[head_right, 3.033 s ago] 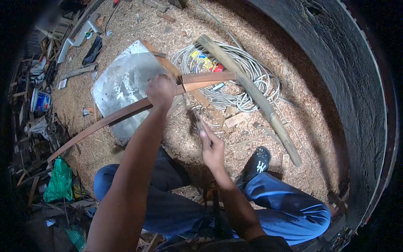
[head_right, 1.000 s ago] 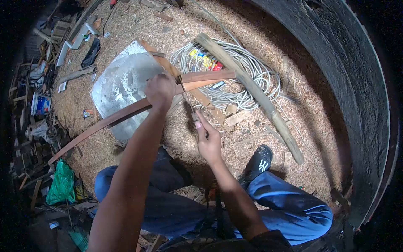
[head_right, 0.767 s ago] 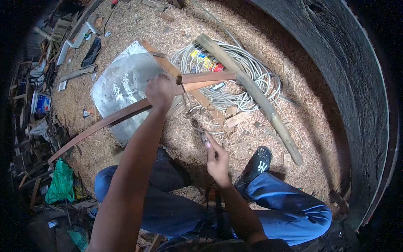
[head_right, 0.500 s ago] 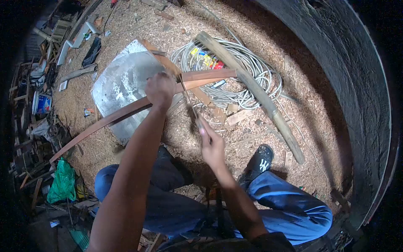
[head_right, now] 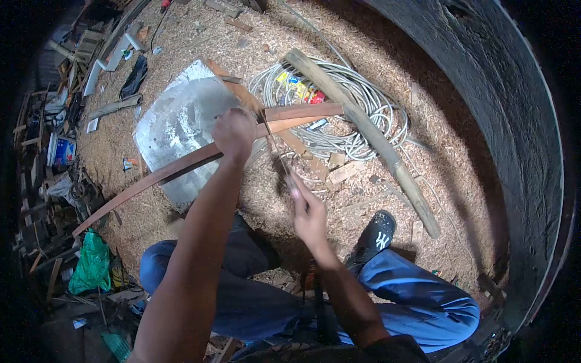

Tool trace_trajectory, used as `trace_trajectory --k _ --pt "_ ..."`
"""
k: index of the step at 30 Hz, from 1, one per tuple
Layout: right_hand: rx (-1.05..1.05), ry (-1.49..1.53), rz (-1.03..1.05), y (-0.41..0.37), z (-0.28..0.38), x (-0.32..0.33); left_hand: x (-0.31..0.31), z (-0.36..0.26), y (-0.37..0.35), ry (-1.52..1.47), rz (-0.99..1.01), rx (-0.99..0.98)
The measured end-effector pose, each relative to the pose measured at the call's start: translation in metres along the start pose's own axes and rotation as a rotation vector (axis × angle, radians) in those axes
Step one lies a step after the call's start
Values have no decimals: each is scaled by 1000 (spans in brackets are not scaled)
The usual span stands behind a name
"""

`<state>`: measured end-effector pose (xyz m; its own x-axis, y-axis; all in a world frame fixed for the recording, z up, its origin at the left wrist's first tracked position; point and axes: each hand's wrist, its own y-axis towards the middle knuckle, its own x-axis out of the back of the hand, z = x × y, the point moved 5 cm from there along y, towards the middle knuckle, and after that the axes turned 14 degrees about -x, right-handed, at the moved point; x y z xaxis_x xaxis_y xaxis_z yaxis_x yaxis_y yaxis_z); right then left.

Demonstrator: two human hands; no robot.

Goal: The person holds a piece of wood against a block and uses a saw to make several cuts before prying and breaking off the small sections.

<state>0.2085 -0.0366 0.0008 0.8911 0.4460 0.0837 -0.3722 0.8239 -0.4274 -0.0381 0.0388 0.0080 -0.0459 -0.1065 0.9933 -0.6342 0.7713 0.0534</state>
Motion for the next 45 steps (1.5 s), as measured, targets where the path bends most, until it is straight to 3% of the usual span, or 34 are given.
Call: trace_trajectory --k 3,6,8,12,15,17,20,23,27,29,30,32,35,38,42,45 --pt "-11 -9 -3 -24 -14 13 0 2 1 -19 57 -8" --pt "-89 57 32 5 15 0 -4 1 2 -17 39 -24" --pt "-107 -96 20 37 32 -9 -9 3 1 -7 1 -49" --pt "-26 -18 16 20 8 -7 -2 2 2 -5 -11 -3" --pt "-16 27 12 -20 -19 14 -5 5 3 -41 97 52" --pt "-109 23 8 -25 -25 18 -5 2 2 -12 110 -31" --pt "-112 -80 30 23 20 -1 -2 1 1 -39 109 22" --pt "-98 -54 27 37 21 -9 0 2 -2 -28 29 12" --pt "-26 -43 -34 -21 -20 12 -10 5 2 -16 -2 0" --pt "-233 67 -25 -40 -40 21 -9 4 2 5 50 -31" --pt "-235 66 -21 -34 -35 18 -9 5 0 7 52 -26" --pt "-92 -22 -17 0 -3 6 -6 1 1 22 12 -28" --pt "-112 -5 14 48 20 -16 -9 3 1 6 22 -39" --pt "-3 11 -16 25 7 -10 -5 2 0 -9 -27 -27" --pt "-120 69 3 -36 -26 19 -3 3 2 -14 79 26" --pt "-75 -37 5 -5 -11 7 -6 1 3 8 72 0"
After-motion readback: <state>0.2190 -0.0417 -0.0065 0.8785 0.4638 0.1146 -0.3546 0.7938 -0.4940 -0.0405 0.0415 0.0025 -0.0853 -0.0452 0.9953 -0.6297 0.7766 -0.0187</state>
